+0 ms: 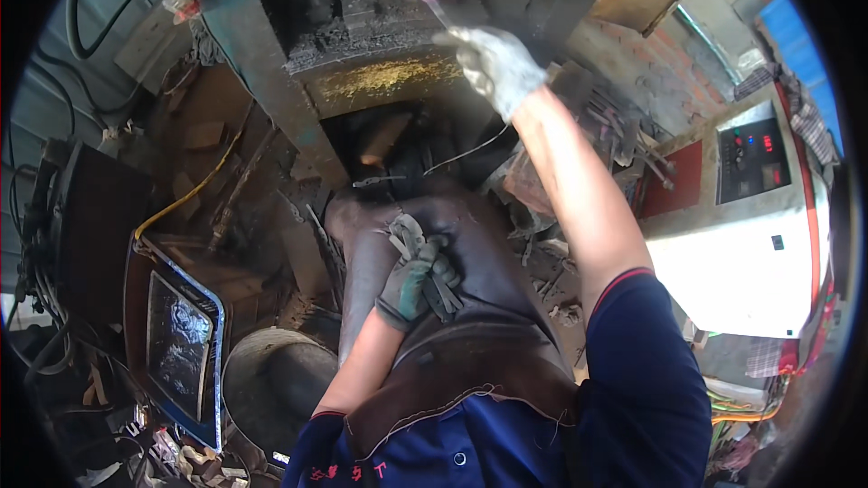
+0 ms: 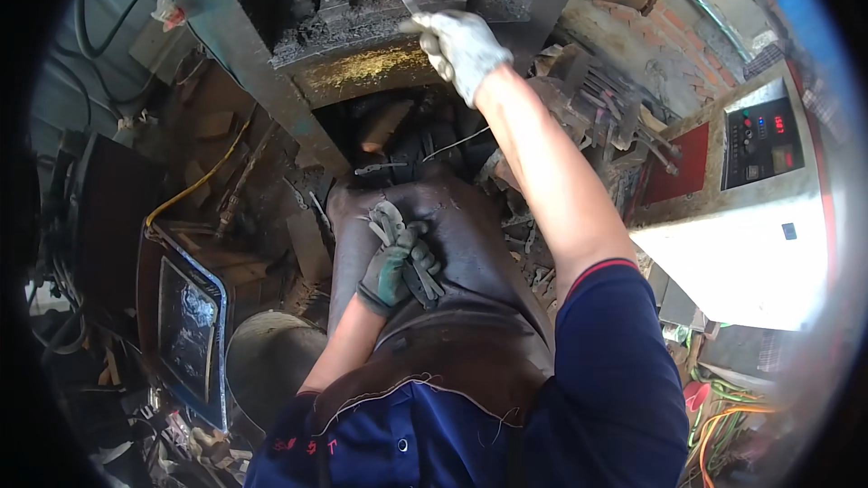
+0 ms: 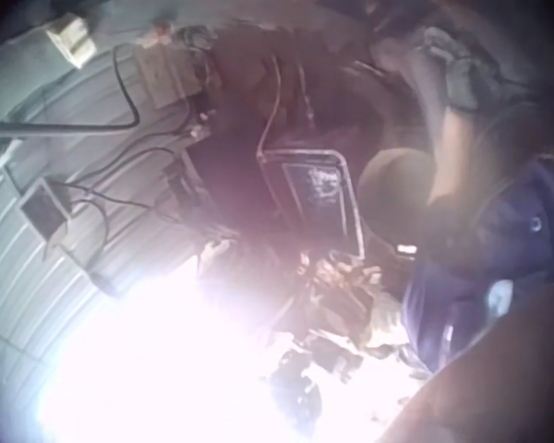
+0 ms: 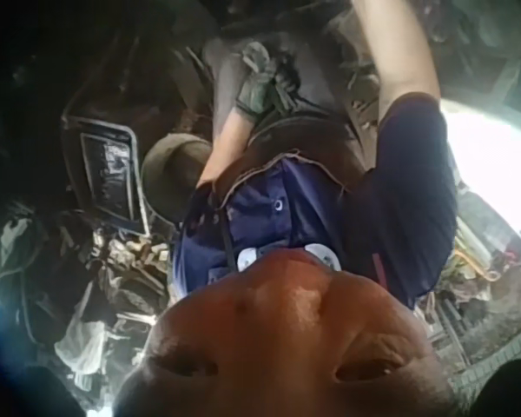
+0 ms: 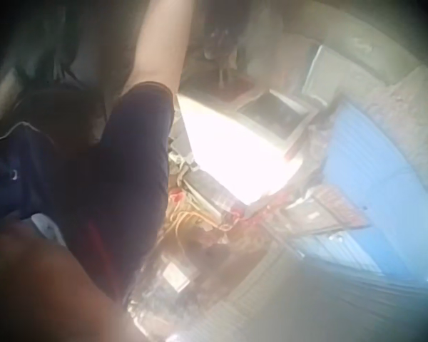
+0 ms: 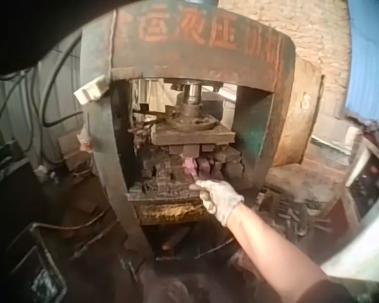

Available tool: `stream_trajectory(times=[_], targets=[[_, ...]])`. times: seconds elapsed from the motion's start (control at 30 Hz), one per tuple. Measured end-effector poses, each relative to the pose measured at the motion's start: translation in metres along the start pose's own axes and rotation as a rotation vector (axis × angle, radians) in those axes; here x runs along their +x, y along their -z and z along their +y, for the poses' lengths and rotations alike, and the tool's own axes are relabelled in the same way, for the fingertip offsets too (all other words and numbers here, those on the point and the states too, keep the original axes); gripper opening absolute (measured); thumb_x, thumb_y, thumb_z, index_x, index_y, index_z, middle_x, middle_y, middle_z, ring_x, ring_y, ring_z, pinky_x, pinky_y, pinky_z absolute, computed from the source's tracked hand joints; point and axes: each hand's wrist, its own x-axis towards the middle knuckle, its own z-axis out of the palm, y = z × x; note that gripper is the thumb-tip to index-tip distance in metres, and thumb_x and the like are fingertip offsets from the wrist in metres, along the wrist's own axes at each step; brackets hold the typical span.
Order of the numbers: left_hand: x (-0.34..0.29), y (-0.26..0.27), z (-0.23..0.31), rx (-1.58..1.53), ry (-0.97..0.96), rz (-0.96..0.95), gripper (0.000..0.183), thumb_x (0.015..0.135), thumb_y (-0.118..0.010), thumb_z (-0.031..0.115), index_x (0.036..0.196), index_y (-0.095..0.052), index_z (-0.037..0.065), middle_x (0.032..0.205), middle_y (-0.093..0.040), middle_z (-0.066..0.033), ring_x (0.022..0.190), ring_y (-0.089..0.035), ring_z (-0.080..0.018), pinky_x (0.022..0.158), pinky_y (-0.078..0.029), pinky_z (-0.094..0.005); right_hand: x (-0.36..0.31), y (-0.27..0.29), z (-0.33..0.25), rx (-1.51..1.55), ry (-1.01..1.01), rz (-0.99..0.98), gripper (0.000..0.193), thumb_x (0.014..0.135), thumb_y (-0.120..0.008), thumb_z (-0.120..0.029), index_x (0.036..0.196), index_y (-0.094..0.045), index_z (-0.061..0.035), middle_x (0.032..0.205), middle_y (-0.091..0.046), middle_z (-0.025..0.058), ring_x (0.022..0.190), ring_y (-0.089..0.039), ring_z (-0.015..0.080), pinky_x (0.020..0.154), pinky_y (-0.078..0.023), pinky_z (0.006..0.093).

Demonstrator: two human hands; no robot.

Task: The person gathers metal blanks from a bucket by hand, then repeatedly retrieves heated metal pieces from a heating rack and inserts them into a forging press machine.

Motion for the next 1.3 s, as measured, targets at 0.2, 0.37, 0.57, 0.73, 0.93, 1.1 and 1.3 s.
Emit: stream_trajectory(times=[0.2, 0.37, 0.57, 0.73, 0.93, 1.1, 1.3], targets=[[-0.004, -0.004, 0.002, -0.011, -0.015, 0.012, 0.030, 0.095, -0.053, 0.025, 0.118, -0.047, 0.006, 0.072, -0.048, -0.0011, 0.071, -0.049, -0.0180, 0.071, -0.045, -0.0335, 0.049, -0.014, -0.011, 0.077, -0.041, -0.040, 0.028, 0.096, -0.047, -0.019, 0.109, -0.061, 0.0016, 0.060, -0.048, -0.0034, 0.040, -0.035, 0.0026, 0.032, -0.026, 0.0163], [-0.004, -0.007, 0.004, 0.013, -0.008, -0.007, 0.026, 0.099, -0.048, 0.029, 0.115, -0.048, 0.010, 0.070, -0.048, -0.0013, 0.070, -0.050, -0.0195, 0.072, -0.046, -0.0355, 0.073, -0.016, -0.009, 0.126, -0.018, 0.005, 0.026, 0.093, -0.054, -0.022, 0.098, -0.068, -0.0003, 0.055, -0.048, -0.0048, 0.039, -0.035, 0.0050, 0.033, -0.028, 0.0187], [-0.005, -0.007, 0.005, 0.046, 0.000, 0.052, 0.025, 0.099, -0.048, 0.029, 0.114, -0.049, 0.009, 0.070, -0.049, -0.0015, 0.070, -0.050, -0.0196, 0.071, -0.046, -0.0356, 0.082, -0.023, -0.015, 0.083, -0.024, -0.038, 0.026, 0.096, -0.042, -0.014, 0.111, -0.056, 0.0021, 0.090, -0.067, 0.0114, 0.041, -0.040, 0.0035, 0.029, -0.031, 0.0150], [-0.005, -0.006, 0.003, 0.007, -0.015, 0.017, 0.023, 0.098, -0.049, 0.025, 0.114, -0.050, 0.009, 0.071, -0.049, -0.0019, 0.070, -0.050, -0.0198, 0.070, -0.046, -0.0356, 0.097, -0.020, -0.016, 0.115, -0.059, -0.066, 0.026, 0.097, -0.044, -0.017, 0.115, -0.055, -0.0003, 0.093, -0.066, 0.0124, 0.045, -0.043, 0.0045, 0.031, -0.034, 0.0133], [-0.007, -0.011, 0.009, -0.062, -0.007, 0.001, 0.027, 0.094, -0.053, 0.014, 0.119, -0.051, 0.007, 0.085, -0.058, -0.0060, 0.080, -0.057, -0.0227, 0.079, -0.050, -0.0389, 0.076, 0.016, 0.029, -0.010, 0.165, -0.243, 0.033, 0.094, -0.055, -0.031, 0.113, -0.058, -0.0036, 0.093, -0.062, 0.0094, 0.060, -0.050, 0.0053, 0.042, -0.042, 0.0140], [-0.014, -0.011, 0.013, -0.045, -0.021, 0.024, 0.032, 0.093, -0.055, 0.012, 0.124, -0.050, 0.006, 0.108, -0.062, -0.0116, 0.097, -0.061, -0.0270, 0.085, -0.052, -0.0419, -0.059, 0.002, 0.064, -0.258, -0.255, -0.190, 0.043, 0.087, -0.064, -0.045, 0.094, -0.062, -0.0029, 0.071, -0.058, 0.0020, 0.069, -0.059, 0.0071, 0.051, -0.045, 0.0204], [-0.013, -0.003, 0.010, 0.135, -0.063, 0.116, 0.029, 0.096, -0.053, 0.017, 0.123, -0.048, 0.006, 0.113, -0.059, -0.0127, 0.107, -0.058, -0.0287, 0.090, -0.050, -0.0425, -0.152, -0.001, 0.112, -1.246, -0.225, -0.214, 0.072, 0.074, -0.058, -0.070, 0.094, -0.068, -0.0015, 0.091, -0.068, 0.0203, 0.091, -0.065, 0.0357, 0.083, -0.049, 0.0411]])
